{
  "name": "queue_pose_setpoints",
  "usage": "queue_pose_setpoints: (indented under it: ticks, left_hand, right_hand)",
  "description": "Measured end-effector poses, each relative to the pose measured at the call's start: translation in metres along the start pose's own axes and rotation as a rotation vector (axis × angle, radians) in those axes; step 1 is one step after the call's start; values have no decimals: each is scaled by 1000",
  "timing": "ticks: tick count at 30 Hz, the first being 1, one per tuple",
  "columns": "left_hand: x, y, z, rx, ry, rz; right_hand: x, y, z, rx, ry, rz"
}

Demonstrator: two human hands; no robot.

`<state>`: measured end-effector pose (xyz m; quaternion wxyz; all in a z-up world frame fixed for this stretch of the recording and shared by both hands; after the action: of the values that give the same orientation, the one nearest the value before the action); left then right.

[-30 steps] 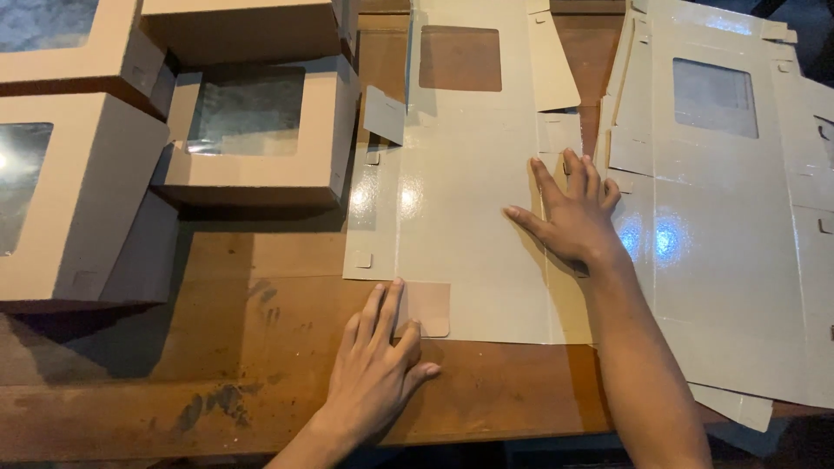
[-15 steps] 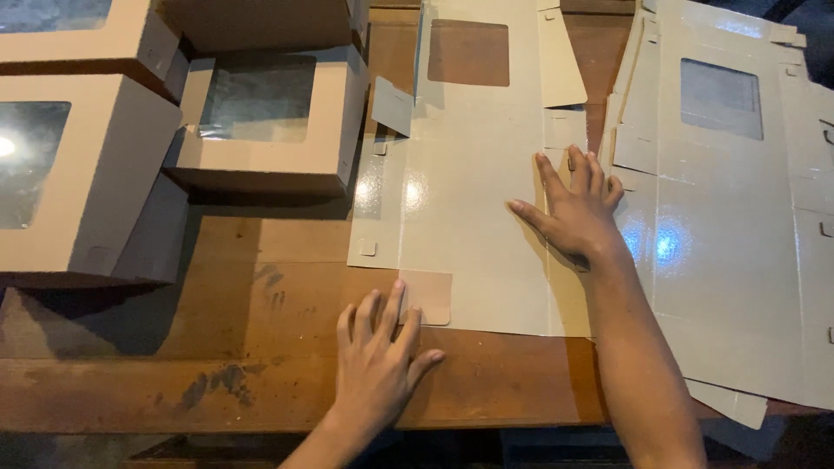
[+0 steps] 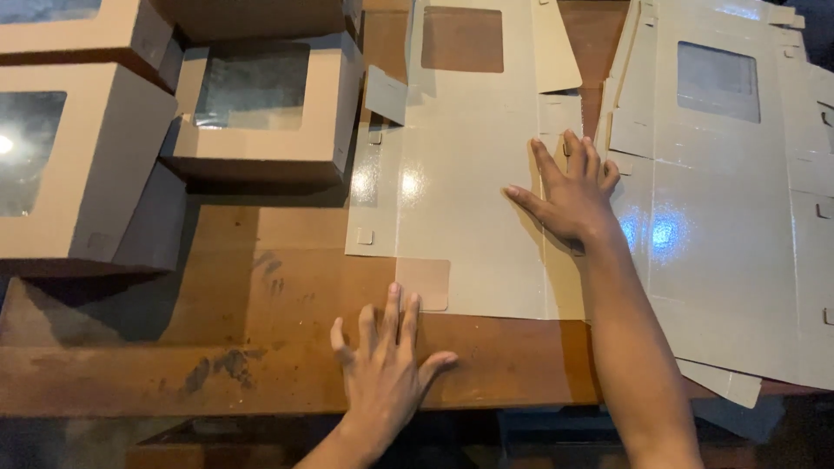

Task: The person is assembling cardboard boxes with clear windows by folding the pre-scored templates and tucking the flaps into place.

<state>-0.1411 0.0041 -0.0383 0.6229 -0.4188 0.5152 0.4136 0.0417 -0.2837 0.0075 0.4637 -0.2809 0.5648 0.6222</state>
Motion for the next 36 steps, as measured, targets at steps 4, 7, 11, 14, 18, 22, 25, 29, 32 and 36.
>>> queue_pose_setpoints:
  ticks: [4, 7, 11, 14, 18, 22, 25, 29, 32, 36]
  left_hand:
    - [-11, -9, 1, 11, 97, 108]
    - [-15, -2, 2, -3, 112, 79]
    - [-10, 11, -5, -22, -13, 47]
    - [-9, 12, -9, -27, -6, 60]
    - [-20, -3, -9, 23, 2, 126]
    - [-18, -14, -4, 56, 53, 168]
    - [-24, -22, 7, 59, 309, -241]
    - [-30, -28, 13, 28, 475, -277]
    - [-22, -39, 12, 12, 458, -204]
    - [-27, -41, 3, 77, 320, -139]
  right_hand:
    - [0, -1, -3, 3, 11, -14]
    - [1, 1, 0, 3, -1, 6]
    - [-4, 4, 3, 12, 1, 7]
    - [-3, 4, 3, 17, 7, 22]
    - [-5, 6, 5, 17, 1, 32]
    - [-6, 7, 5, 17, -7, 35]
    - [-6, 7, 4, 21, -6, 30]
    - [-3, 4, 3, 13, 8, 36]
    - [-2, 2, 0, 16, 16, 27]
    - [-5, 5, 3, 14, 10, 42]
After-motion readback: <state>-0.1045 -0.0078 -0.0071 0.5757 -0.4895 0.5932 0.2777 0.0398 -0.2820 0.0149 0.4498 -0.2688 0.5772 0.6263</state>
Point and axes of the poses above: each hand's wrist, its own y-axis away from the middle knuckle, its own x-axis out of the palm, z = x × y, the point moved 1 cm from there along -y, towards the middle knuckle, and after that the axes turned 11 degrees about z, right-handed, at the moved point
